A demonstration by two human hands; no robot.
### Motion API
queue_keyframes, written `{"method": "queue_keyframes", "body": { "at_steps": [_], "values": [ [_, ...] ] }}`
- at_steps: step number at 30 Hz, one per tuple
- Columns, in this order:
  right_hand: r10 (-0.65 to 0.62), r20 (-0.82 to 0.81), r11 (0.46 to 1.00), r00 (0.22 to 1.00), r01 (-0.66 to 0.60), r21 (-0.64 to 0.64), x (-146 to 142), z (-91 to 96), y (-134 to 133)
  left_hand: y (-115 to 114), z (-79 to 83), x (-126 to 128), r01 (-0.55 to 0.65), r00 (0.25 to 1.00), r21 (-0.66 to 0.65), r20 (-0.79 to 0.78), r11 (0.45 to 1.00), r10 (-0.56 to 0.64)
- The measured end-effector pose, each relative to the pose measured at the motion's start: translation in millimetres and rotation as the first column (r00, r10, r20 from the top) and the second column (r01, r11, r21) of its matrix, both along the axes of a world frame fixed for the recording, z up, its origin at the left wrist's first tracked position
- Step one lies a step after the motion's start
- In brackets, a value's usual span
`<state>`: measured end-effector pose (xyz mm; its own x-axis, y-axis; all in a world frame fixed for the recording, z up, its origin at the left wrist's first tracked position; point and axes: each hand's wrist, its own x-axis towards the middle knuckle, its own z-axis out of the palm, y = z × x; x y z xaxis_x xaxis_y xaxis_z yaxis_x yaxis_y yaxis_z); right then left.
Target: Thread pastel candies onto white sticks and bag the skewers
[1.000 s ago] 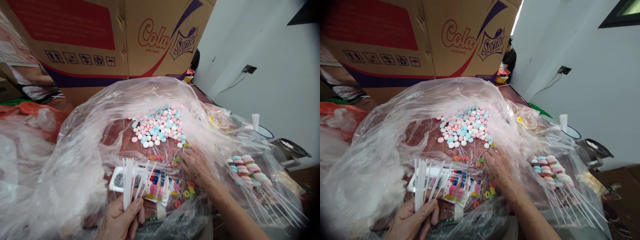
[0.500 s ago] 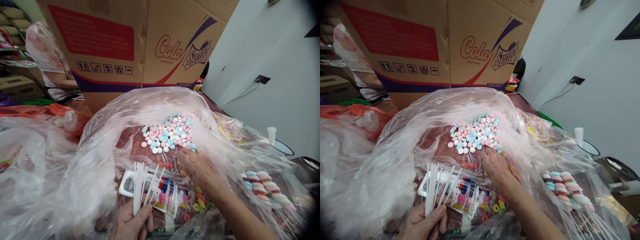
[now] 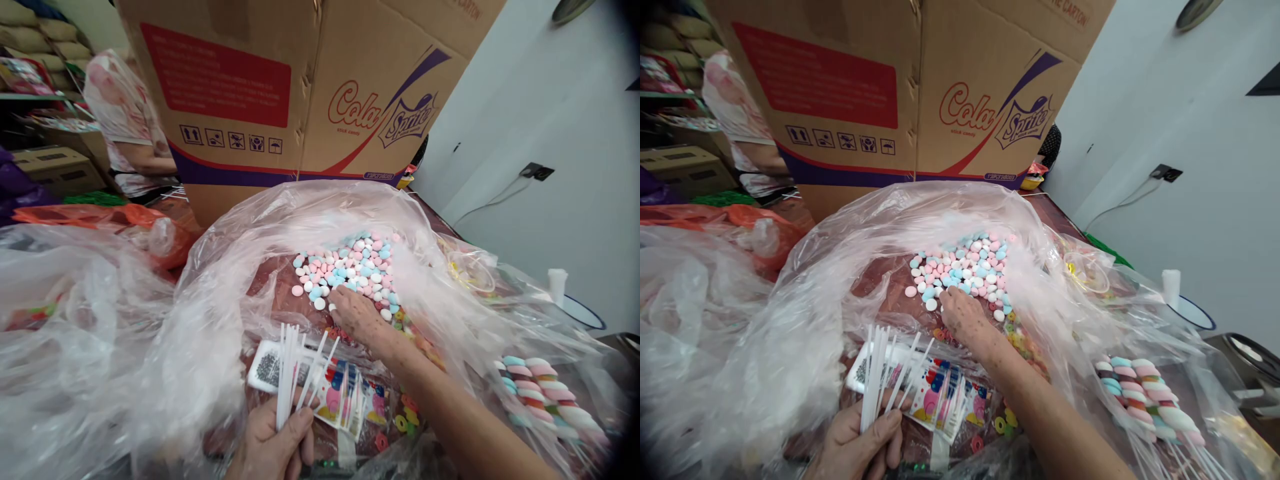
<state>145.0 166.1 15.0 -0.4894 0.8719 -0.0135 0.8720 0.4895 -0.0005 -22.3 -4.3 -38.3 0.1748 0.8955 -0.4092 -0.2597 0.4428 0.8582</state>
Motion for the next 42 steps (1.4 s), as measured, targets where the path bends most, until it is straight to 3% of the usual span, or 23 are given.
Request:
{"method": "queue_keyframes", "body": {
  "at_steps": [4,11,15,26,30,32,37,42],
  "values": [
    [-0.005,-0.068,0.998,0.998,0.009,0.065,4,-0.4,-2,0,-0.1,-1,0.026,0.999,0.0,-0.031,1.0,-0.026],
    [0.16,-0.091,0.981,0.983,-0.149,0.121,-18,-6.6,4,0,-2.5,-1,0.012,0.999,0.007,-0.033,1.0,-0.012],
    [0.212,-0.054,0.97,0.976,-0.203,0.133,-12,-11.8,2,2,-8.9,-2,0.067,0.997,0.004,-0.025,0.998,-0.067],
    [0.142,-0.001,0.983,0.99,-0.141,0.113,37,-10.7,-25,1,4.8,1,-0.029,0.999,-0.018,0.035,0.999,0.029],
    [0.07,-0.1,0.988,0.993,-0.055,0.147,40,-6.7,-25,1,5.6,2,-0.049,0.998,-0.023,0.03,0.999,0.05],
    [0.102,-0.167,0.984,0.981,-0.075,0.163,36,-4.9,-23,1,5.0,3,-0.057,0.998,-0.027,0.02,0.998,0.058],
    [0.234,-0.074,0.972,0.969,-0.231,0.051,17,-5.6,-15,1,7.9,3,-0.069,0.997,-0.035,-0.019,0.997,0.068],
    [0.175,-0.062,0.984,0.983,-0.177,-0.028,4,-3.0,-5,1,12.0,3,-0.072,0.997,-0.036,-0.019,0.997,0.072]
  ]
}}
